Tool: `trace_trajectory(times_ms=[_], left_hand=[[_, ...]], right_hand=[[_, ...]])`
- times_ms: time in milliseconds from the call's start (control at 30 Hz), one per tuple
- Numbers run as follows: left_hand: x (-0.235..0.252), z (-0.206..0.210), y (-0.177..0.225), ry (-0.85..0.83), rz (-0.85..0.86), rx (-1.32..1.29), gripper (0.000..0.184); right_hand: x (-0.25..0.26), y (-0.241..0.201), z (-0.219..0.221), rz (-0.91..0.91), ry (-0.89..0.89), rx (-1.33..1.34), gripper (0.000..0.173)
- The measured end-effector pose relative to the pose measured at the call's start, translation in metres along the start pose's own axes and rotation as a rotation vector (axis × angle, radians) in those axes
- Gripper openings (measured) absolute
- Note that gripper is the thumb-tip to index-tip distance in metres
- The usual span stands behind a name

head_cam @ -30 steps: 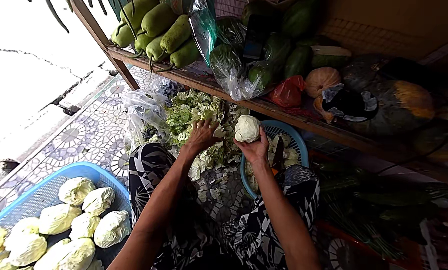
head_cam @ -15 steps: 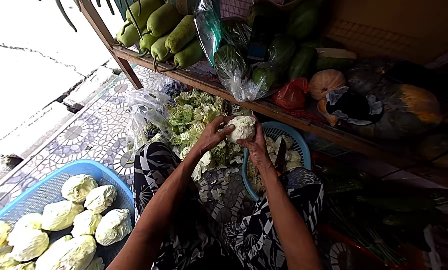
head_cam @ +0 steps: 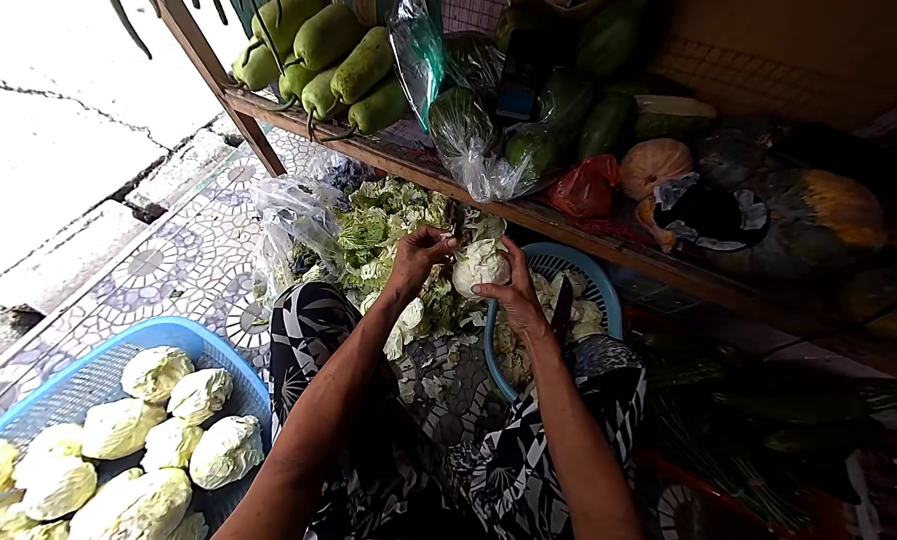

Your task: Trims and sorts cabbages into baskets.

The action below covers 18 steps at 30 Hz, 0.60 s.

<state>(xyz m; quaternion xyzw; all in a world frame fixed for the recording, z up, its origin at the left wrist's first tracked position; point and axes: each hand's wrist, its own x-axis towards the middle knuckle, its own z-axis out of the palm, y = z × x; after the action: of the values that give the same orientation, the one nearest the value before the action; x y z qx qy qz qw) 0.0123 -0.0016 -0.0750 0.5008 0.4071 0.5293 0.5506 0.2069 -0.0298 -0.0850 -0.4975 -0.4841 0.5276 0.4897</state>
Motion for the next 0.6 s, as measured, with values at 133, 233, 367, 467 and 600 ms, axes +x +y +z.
trace_trajectory(times_ms=[133,233,367,467,600], left_hand=[[0.008,0.006,-0.002,0.167,-0.092,-0.138,0.008],[0.011,0.005,-0.008,0.21,-0.097,-0.047,0.01],[-0.002,0.004,0.004,-0.07,-0.288,0.269,0.064],[-0.002,0.005,0.004,-0.153,-0.319,0.233,0.056],[-0.002,0.004,0.006,-0.141,-0.334,0.121,0.043]], right_hand=[[0.003,0.008,0.005,0.071,0.028,0.201,0.092],[0.005,0.014,0.01,0.141,0.042,0.272,0.071],[0.003,0.008,0.012,0.122,0.094,0.101,0.084],[0.003,0.006,0.008,0.103,0.119,0.024,0.088],[0.003,0.002,0.002,0.088,0.111,0.026,0.083]])
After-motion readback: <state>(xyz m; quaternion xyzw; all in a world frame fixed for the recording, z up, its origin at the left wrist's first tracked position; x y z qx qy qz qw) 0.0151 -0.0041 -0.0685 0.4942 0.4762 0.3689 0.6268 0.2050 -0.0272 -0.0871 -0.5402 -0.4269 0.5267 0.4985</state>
